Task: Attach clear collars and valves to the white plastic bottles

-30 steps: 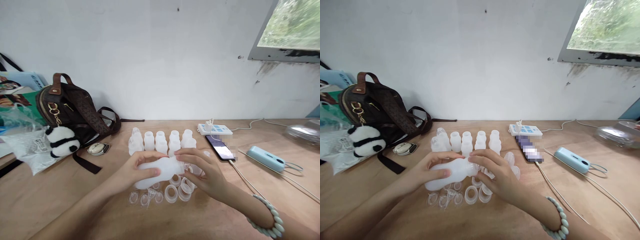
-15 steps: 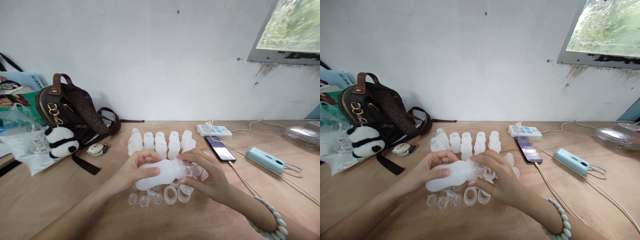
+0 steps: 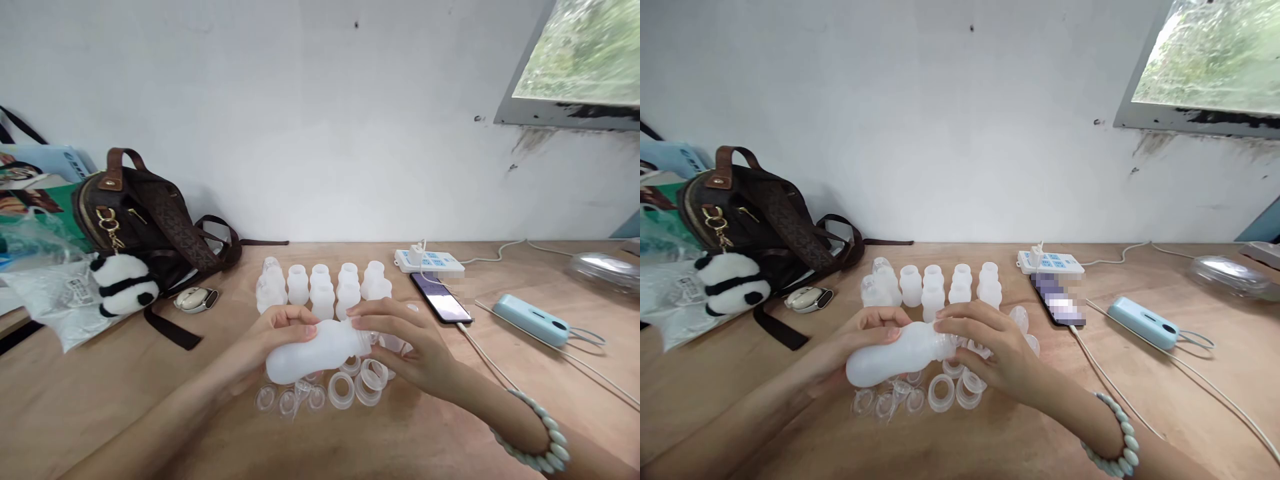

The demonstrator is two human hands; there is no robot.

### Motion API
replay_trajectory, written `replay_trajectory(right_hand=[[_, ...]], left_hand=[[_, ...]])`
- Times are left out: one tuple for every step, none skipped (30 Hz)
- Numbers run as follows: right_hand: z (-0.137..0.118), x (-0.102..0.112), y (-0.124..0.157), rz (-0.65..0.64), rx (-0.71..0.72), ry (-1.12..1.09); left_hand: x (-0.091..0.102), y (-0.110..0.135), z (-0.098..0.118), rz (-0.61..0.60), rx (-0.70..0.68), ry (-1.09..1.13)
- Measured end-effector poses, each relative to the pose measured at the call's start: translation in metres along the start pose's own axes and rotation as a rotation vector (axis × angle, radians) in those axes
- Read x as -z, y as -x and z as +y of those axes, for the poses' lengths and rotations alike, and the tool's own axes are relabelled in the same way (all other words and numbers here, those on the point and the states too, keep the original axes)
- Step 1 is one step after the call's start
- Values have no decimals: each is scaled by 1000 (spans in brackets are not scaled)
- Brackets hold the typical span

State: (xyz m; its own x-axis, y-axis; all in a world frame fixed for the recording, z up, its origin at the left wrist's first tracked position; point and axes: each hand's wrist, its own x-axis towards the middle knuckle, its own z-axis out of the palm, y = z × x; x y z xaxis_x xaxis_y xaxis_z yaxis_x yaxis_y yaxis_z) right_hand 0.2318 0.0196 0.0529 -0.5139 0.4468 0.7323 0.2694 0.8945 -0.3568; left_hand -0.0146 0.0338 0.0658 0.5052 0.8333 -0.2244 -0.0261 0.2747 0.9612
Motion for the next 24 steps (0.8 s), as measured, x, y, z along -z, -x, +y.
replay_trajectory(right_hand=[[-1,1,0,4,-3,12],[-2,1,0,8,-14,22],[-3,2,0,12,-39,33],[-4,2,-1,16,-78,48],[-4,2,0,18,-129,63],[-3,2,0,15,-193,72],[-2,1,0,3,-265,66],[-1,-1,0,-17,-346,39],[1,-3,1,-45,-429,-12],[2,-6,1,-79,-507,-81],[3,-8,2,-116,-573,-158],[4,-9,3,-149,-621,-236],[4,-9,3,-169,-650,-308],[3,-9,3,-178,-664,-372],[2,-7,3,-186,-672,-432],[0,-4,2,-197,-682,-490],[-1,0,2,-220,-696,-539],[-2,3,1,-251,-711,-572],[-3,6,1,-287,-723,-586],[-3,8,0,-319,-735,-588],[-2,9,0,-333,-748,-580],[-2,9,-1,-331,-761,-565],[-1,8,-1,-319,-772,-548],[0,6,-1,-303,-778,-527]], left_hand=[[0,0,-1,-10,6,1],[-1,0,-1,-18,-9,-16],[-2,1,-2,-21,-44,-52],[-4,2,-2,-7,-105,-112],[-5,3,-4,25,-197,-202],[-6,5,-5,65,-320,-326],[-6,7,-8,104,-475,-479],[-6,8,-11,136,-652,-647],[-6,10,-14,146,-834,-818],[-5,11,-17,140,-990,-967],[-5,11,-20,121,-1102,-1078],[-5,11,-22,107,-1163,-1137],[-6,11,-23,108,-1170,-1148],[-7,10,-23,119,-1127,-1121],[-8,9,-23,139,-1051,-1067],[-10,8,-21,163,-955,-998],[-12,8,-20,184,-855,-924],[-13,7,-18,201,-759,-853],[-14,7,-17,209,-683,-790],[-15,7,-16,211,-634,-741],[-15,7,-15,209,-616,-711],[-15,7,-15,202,-623,-705],[-15,8,-16,196,-653,-721],[-16,9,-16,187,-700,-749]])
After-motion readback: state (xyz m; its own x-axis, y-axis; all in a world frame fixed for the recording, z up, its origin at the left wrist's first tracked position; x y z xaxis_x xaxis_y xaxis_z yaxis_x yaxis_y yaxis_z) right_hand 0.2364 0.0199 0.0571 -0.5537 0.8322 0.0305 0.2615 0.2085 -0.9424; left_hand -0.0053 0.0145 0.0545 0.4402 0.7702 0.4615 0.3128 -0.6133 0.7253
